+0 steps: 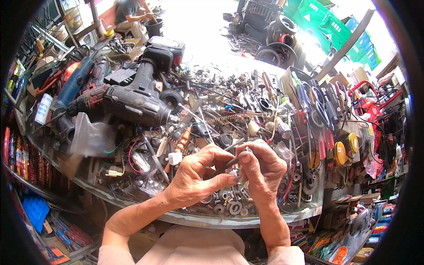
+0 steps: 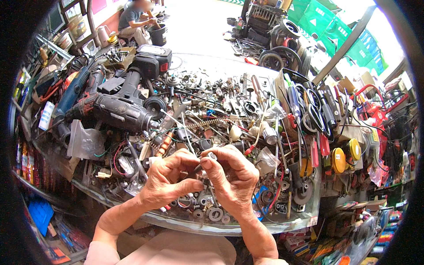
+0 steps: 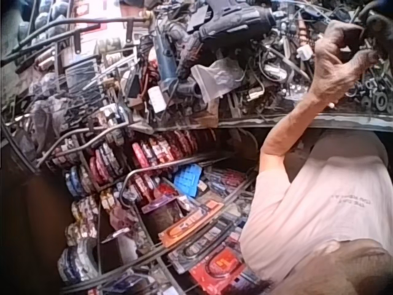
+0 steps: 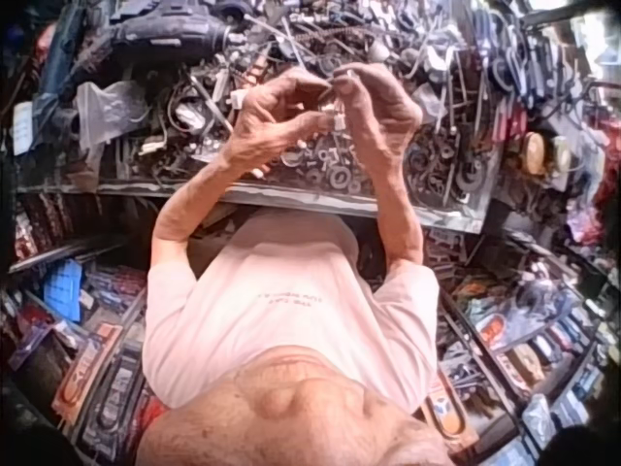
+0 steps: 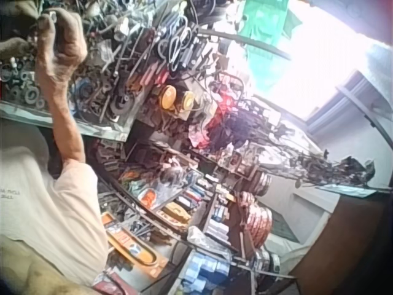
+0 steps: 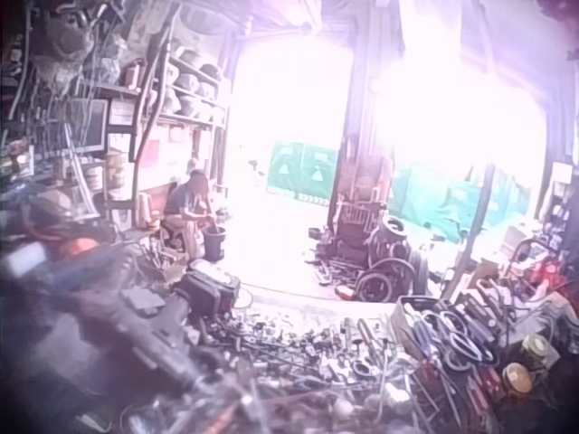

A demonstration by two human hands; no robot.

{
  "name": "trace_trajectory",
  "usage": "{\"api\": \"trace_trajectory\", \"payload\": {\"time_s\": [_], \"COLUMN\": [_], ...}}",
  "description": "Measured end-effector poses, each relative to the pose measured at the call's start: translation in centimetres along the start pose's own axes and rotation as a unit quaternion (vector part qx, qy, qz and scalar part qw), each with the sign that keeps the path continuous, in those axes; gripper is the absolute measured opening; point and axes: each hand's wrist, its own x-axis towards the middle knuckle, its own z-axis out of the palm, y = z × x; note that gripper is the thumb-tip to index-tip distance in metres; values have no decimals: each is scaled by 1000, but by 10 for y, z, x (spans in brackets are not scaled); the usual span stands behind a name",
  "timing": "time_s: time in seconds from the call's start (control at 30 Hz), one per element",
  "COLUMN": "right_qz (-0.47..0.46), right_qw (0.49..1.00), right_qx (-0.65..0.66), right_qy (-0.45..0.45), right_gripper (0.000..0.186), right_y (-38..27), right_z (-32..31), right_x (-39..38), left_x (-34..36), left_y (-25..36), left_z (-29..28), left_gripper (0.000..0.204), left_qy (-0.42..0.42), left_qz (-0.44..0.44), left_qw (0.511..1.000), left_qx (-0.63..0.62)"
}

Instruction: The person manipulates a small electronic component with wires, twisting and adjusting the connections by hand. The task involves handling the component repeatedly to ensure the wires are properly secured or aligned.

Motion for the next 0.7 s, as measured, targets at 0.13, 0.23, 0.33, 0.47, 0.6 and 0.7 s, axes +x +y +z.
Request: {"api": "trace_trajectory", "payload": {"time_s": [0.13, 0.23, 0.33, 0.47, 0.6, 0.7], "right_qz": [-21, 12, 45, 23, 14, 40], "right_qw": [999, 1000, 998, 1000, 1000, 999], "right_qx": [-48, -1, 28, -19, -28, 0], "right_qy": [-13, -13, -30, -9, -2, -5], "right_gripper": [13, 13, 14, 14, 13, 14], "right_y": [3, -1, -4, 2, 4, 0], "right_z": [-4, -3, -5, -5, -5, -6], "right_x": [1, 2, 1, 1, 1, 1], "left_x": [-3, -2, -2, -1, -1, 0], "left_y": [5, 14, 17, 2, 8, 13], "left_z": [-6, -7, -8, -1, -2, -8], "left_gripper": [26, 21, 20, 20, 24, 18], "left_qy": [46, 9, -23, 16, 42, 12], "left_qz": [-95, -135, -169, -60, -112, -157], "left_qw": [994, 990, 984, 998, 992, 987], "left_qx": [-32, -31, -60, -10, -44, -29]}}
